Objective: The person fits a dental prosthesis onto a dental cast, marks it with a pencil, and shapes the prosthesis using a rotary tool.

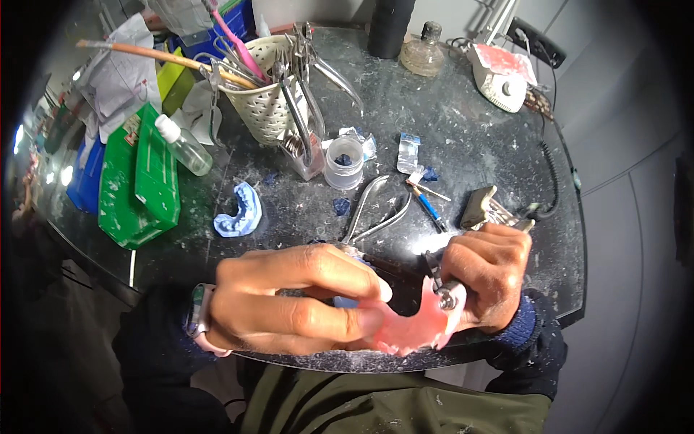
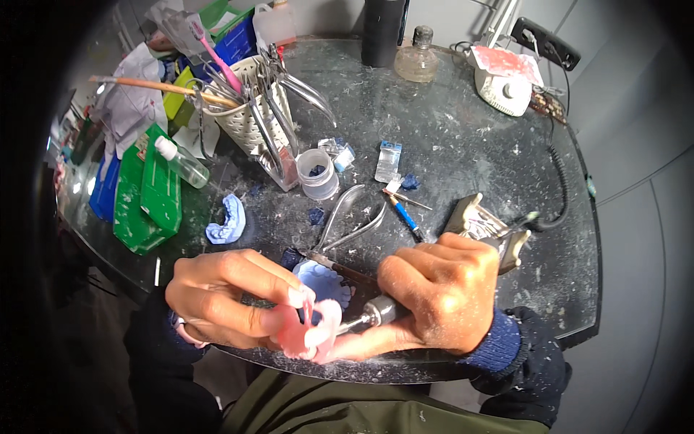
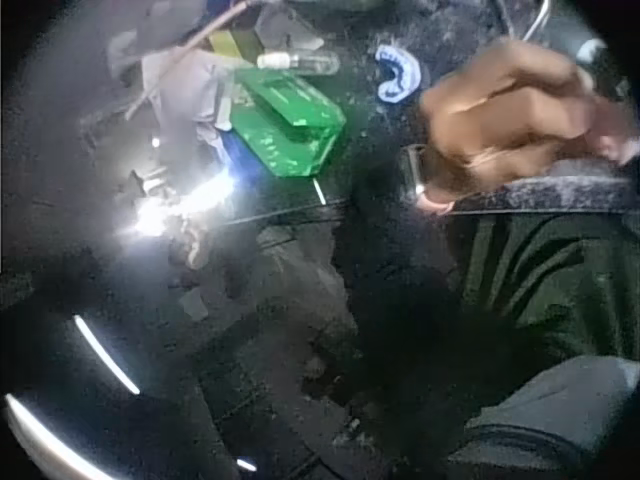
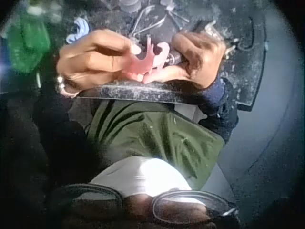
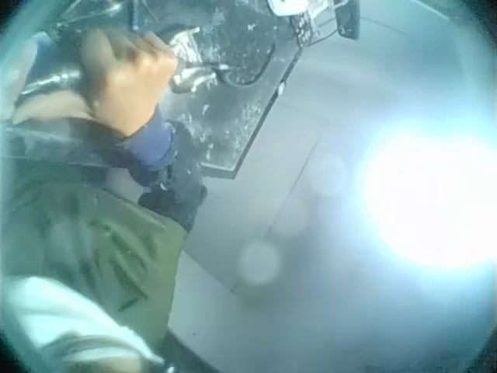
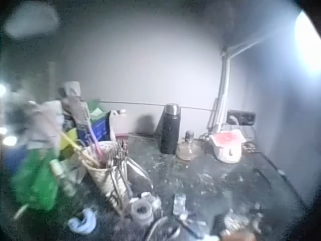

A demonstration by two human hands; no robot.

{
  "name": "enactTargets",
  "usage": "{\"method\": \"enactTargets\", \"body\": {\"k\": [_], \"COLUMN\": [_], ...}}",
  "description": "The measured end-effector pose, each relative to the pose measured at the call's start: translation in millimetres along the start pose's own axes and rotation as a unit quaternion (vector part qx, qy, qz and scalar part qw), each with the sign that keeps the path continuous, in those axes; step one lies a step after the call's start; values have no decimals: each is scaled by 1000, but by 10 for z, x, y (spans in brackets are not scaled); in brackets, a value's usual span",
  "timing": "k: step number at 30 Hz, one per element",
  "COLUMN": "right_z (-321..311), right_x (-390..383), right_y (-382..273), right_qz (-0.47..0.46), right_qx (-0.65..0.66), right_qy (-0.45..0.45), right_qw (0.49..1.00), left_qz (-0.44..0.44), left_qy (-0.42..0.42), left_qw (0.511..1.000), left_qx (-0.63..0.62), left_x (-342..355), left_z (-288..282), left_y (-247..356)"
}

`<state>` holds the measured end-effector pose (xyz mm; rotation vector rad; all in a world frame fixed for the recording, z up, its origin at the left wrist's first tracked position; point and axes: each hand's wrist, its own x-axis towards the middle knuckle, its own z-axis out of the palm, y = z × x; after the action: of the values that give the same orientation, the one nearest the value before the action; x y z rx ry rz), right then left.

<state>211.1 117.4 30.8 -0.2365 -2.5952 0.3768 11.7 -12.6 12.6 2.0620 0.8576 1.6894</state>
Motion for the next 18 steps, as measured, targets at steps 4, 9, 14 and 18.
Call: {"method": "enactTargets", "body": {"k": [4,9,14,18], "right_z": [37,37,29,47], "right_x": [36,70,47,26], "right_y": [19,-51,-93,-108], "right_qz": [-66,-63,-55,-50], "right_qx": [7,24,27,43], "right_qy": [-15,-63,-77,-72], "right_qw": [998,996,995,995], "left_qz": [10,31,18,28], "left_qy": [-40,-10,-2,-10], "left_qw": [999,999,999,999], "left_qx": [2,39,37,40], "left_x": [75,-16,-15,-13], "left_z": [-73,24,41,40], "left_y": [60,-7,-5,-14]}}
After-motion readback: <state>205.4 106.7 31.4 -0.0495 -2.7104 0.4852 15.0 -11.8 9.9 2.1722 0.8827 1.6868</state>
